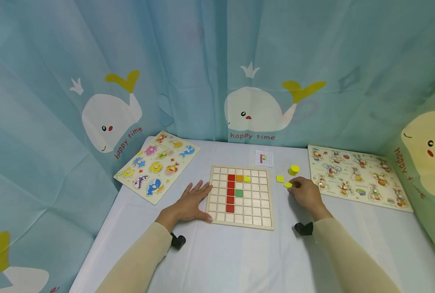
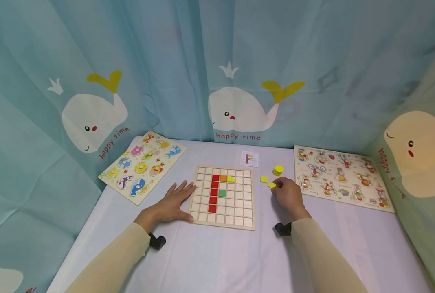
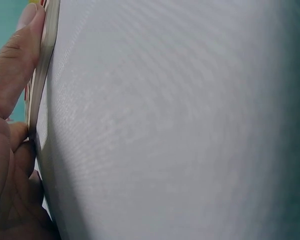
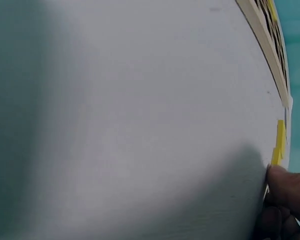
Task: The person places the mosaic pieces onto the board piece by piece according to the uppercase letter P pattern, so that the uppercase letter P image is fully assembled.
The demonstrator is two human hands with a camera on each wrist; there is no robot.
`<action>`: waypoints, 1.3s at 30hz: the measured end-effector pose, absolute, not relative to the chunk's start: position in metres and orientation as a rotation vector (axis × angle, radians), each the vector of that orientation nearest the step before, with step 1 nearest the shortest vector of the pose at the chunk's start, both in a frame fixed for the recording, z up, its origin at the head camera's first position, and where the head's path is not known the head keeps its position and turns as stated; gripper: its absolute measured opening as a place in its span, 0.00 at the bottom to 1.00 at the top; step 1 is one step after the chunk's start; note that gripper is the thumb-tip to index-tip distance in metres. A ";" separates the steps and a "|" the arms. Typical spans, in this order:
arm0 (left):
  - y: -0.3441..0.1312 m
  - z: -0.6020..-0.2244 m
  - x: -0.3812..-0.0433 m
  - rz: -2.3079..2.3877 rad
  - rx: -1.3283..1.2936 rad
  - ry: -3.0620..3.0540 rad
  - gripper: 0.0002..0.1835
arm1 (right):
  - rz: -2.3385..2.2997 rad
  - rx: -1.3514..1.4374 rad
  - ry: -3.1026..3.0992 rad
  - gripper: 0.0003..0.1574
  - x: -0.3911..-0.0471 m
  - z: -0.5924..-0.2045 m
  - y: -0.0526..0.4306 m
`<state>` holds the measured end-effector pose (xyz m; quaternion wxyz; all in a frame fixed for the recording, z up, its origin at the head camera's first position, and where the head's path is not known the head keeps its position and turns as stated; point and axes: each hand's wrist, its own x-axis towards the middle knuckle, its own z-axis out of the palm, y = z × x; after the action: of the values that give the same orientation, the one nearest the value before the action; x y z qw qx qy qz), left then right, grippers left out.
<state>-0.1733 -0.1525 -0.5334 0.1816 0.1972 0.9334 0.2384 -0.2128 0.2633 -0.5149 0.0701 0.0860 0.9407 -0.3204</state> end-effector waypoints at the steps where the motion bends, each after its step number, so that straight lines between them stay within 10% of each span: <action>1: -0.153 -0.533 -0.173 0.674 0.555 2.635 0.67 | -0.955 0.261 2.838 0.21 -0.211 -0.515 0.263; 39: -0.153 -0.532 -0.174 0.659 0.564 2.636 0.67 | -1.052 -0.004 2.848 0.20 -0.200 -0.526 0.248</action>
<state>-0.1738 -0.1529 -0.5323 0.1823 0.1998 0.9339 0.2336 -0.2002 0.2484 -0.5255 0.0529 -0.0014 0.9367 -0.3460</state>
